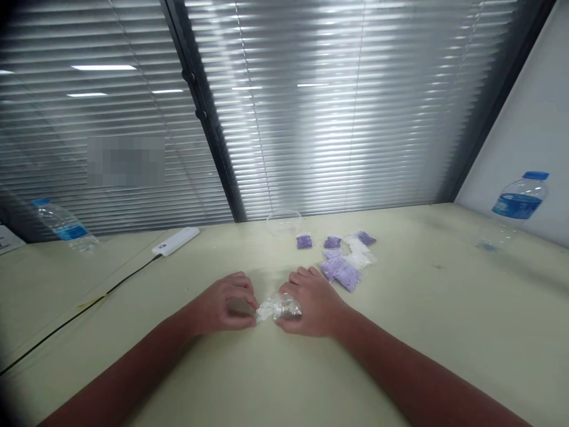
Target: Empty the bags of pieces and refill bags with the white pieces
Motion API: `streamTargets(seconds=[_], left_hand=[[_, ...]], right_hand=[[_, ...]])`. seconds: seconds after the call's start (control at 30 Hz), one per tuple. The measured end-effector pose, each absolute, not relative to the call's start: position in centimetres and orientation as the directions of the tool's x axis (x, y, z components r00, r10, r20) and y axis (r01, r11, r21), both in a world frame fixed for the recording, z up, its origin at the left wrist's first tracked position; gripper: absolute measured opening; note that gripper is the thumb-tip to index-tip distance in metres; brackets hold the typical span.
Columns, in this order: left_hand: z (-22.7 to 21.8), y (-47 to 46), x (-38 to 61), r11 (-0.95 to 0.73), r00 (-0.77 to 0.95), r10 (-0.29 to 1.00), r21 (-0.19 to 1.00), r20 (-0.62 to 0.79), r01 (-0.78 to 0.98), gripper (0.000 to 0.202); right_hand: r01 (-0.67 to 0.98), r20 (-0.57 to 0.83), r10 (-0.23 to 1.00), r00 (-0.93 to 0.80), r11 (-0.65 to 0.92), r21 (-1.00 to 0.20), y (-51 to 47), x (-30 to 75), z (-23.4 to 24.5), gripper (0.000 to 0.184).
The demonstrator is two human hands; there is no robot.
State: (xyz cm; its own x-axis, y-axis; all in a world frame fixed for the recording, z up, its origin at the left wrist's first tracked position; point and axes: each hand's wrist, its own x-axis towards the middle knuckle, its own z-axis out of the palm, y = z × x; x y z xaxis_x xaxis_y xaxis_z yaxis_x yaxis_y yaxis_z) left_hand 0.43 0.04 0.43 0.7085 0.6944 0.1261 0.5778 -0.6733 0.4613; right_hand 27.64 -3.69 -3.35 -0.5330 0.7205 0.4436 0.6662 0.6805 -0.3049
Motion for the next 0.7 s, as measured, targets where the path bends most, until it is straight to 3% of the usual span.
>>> streamTargets(seconds=[0.17,0.37,0.7], left_hand=[[0.6,0.4,-0.2,-0.668,0.708,0.690,0.504,0.147,0.547,0.012],[-0.1,0.6,0.5,-0.654,0.683,0.722,0.438,0.116,0.617,0.038],[-0.2,0.3,0.7,-0.674,0.698,0.704,0.437,0.135,0.595,0.022]], right_hand=[[0.665,0.438,0.721,-0.537,0.681,-0.306,-3.7,27.7,-3.4,0.046],[0.640,0.435,0.719,-0.543,0.689,-0.340,-3.7,27.6,-3.5,0.046],[0.648,0.449,0.715,-0.536,0.689,-0.324,-3.6,27.7,-3.6,0.046]])
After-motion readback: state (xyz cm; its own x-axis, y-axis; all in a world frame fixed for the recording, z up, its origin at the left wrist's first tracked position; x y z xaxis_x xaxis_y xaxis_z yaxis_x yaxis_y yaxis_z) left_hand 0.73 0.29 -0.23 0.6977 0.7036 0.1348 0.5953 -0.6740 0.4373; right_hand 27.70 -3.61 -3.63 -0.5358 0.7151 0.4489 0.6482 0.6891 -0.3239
